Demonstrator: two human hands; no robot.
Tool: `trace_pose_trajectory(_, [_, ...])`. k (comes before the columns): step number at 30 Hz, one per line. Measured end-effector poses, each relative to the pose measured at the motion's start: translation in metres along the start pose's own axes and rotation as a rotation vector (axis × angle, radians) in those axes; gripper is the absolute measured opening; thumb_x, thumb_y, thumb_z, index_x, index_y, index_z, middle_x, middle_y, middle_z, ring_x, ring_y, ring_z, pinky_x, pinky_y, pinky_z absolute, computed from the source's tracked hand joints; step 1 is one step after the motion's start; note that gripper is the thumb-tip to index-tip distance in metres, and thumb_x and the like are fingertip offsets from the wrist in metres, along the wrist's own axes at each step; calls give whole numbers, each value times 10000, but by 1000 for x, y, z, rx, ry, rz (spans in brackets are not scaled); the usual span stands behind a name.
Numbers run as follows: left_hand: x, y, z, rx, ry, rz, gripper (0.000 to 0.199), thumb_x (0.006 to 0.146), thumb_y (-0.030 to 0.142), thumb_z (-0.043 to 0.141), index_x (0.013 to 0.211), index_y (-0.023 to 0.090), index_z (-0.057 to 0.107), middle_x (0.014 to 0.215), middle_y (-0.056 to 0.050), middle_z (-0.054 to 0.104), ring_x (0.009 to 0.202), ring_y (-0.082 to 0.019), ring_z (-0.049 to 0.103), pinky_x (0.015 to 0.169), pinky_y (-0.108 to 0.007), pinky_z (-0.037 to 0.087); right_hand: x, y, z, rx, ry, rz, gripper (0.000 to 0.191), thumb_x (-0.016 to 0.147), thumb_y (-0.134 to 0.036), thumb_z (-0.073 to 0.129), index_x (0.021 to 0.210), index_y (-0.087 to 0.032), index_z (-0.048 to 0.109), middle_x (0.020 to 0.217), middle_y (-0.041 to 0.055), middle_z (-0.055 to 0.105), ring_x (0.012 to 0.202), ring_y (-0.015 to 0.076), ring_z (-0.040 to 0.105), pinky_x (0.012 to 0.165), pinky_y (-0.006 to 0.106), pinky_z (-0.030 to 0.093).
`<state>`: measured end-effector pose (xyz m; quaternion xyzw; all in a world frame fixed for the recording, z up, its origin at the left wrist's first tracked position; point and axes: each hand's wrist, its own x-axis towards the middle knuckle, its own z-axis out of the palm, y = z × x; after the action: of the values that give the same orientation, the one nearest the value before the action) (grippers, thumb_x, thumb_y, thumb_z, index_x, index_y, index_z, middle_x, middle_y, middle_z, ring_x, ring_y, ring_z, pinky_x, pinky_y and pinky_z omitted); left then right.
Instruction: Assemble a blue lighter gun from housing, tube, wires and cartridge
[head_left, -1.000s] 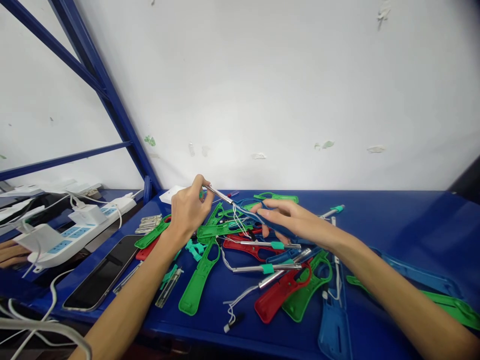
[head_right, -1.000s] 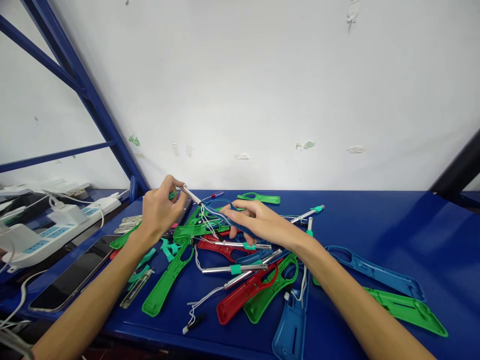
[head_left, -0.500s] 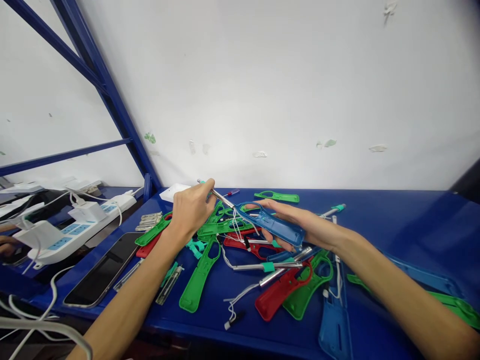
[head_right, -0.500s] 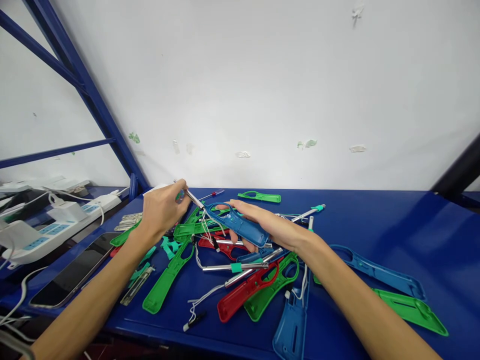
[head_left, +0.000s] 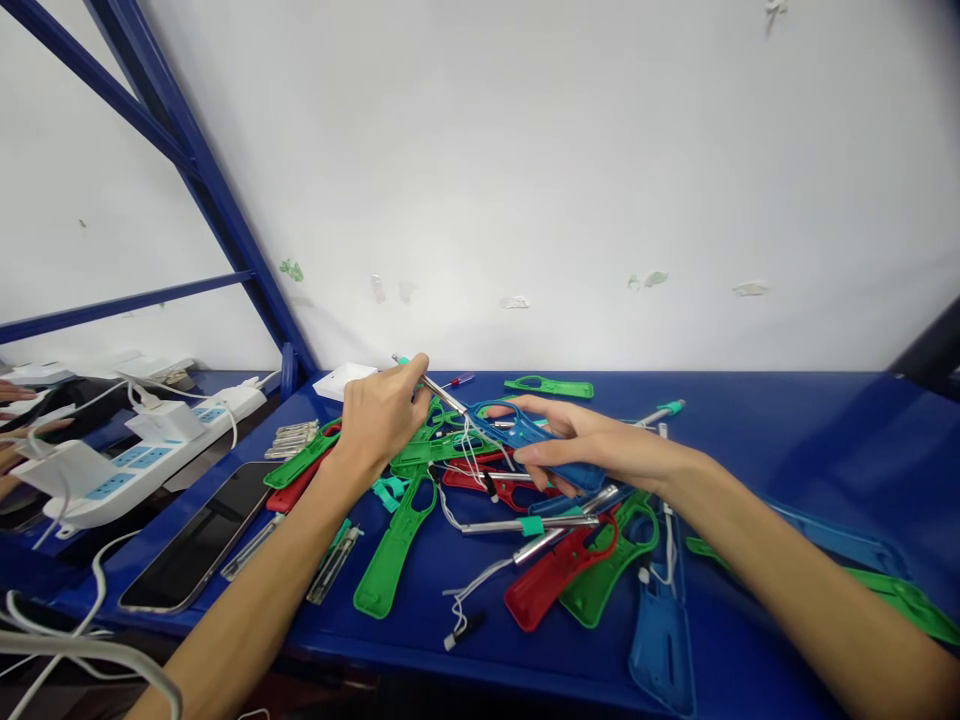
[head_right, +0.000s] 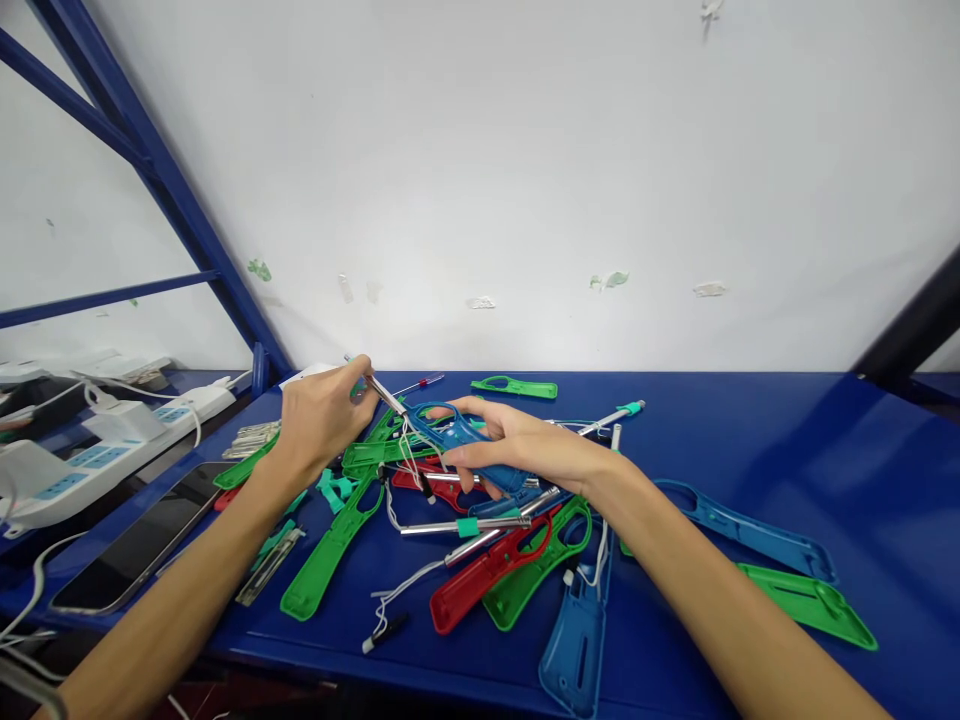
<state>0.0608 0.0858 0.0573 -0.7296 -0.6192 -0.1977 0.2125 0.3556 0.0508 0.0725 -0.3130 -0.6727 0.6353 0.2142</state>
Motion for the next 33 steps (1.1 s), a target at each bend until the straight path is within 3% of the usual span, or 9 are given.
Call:
trace_pose_trajectory(2, [0, 2, -2, 11, -6, -15, 346, 1090, 413, 748, 1351, 188, 708, 1322, -102, 745, 1103, -247, 761, 948, -452, 677, 0, -1, -1, -32, 0, -8, 802, 971, -423, 877, 1651, -199, 515, 805, -11, 753, 643, 153, 628, 622, 298, 550])
trace_pose_trajectory(6, [1, 5, -6, 43, -8, -63, 328, 1094, 411, 744, 1327, 184, 714, 1285, -94, 754, 1066, -235, 764, 927, -438, 680, -1, -2, -10, -105, 30, -11, 543, 1044, -403, 827, 1511, -213, 629, 946, -8, 760, 636, 128, 640, 627, 292, 580])
trace_pose_trajectory(10, [2, 8, -12, 77, -6, -118, 331, 1095, 415, 742, 1322, 176, 713, 1243, -86, 760, 1033, -229, 767, 912, -434, 681, -4, -2, -22, -143, 127, 14, 364, 1089, -384, 774, 1393, -202, 690, 1099, 35, 766, 775, 156, 715, 708, 326, 644])
trace_pose_trajectory(18, [2, 11, -15, 118, -40, -170, 342, 1100, 425, 735, 1334, 176, 709, 1206, -78, 766, 1004, -223, 770, 898, -429, 682, -5, 5, -27, -84, 224, 63, 398, 1072, -344, 794, 1429, -203, 688, 1325, 92, 754, 1039, 240, 776, 892, 445, 686])
trace_pose_trajectory(25, [2, 10, -13, 127, -40, -172, 335, 1100, 422, 735, 1325, 175, 711, 1175, -70, 769, 981, -217, 770, 888, -423, 681, -8, 2, -29, -13, 244, 57, 432, 1066, -326, 800, 1463, -211, 678, 1407, 110, 733, 1155, 277, 767, 968, 494, 677])
trace_pose_trajectory(29, [2, 11, -13, 130, -47, -172, 333, 1100, 423, 735, 1323, 176, 711, 1159, -66, 769, 968, -213, 769, 880, -418, 681, -9, 1, -28, 2, 248, 36, 422, 1065, -329, 801, 1451, -205, 681, 1390, 105, 734, 1144, 274, 767, 954, 486, 678])
trace_pose_trajectory(33, [2, 14, -13, 126, -45, -169, 329, 1105, 422, 729, 1325, 178, 710, 1140, -61, 771, 946, -206, 768, 868, -409, 681, -4, 5, -27, -10, 283, 52, 362, 1088, -387, 771, 1391, -201, 702, 1298, 89, 752, 1017, 229, 767, 863, 421, 680])
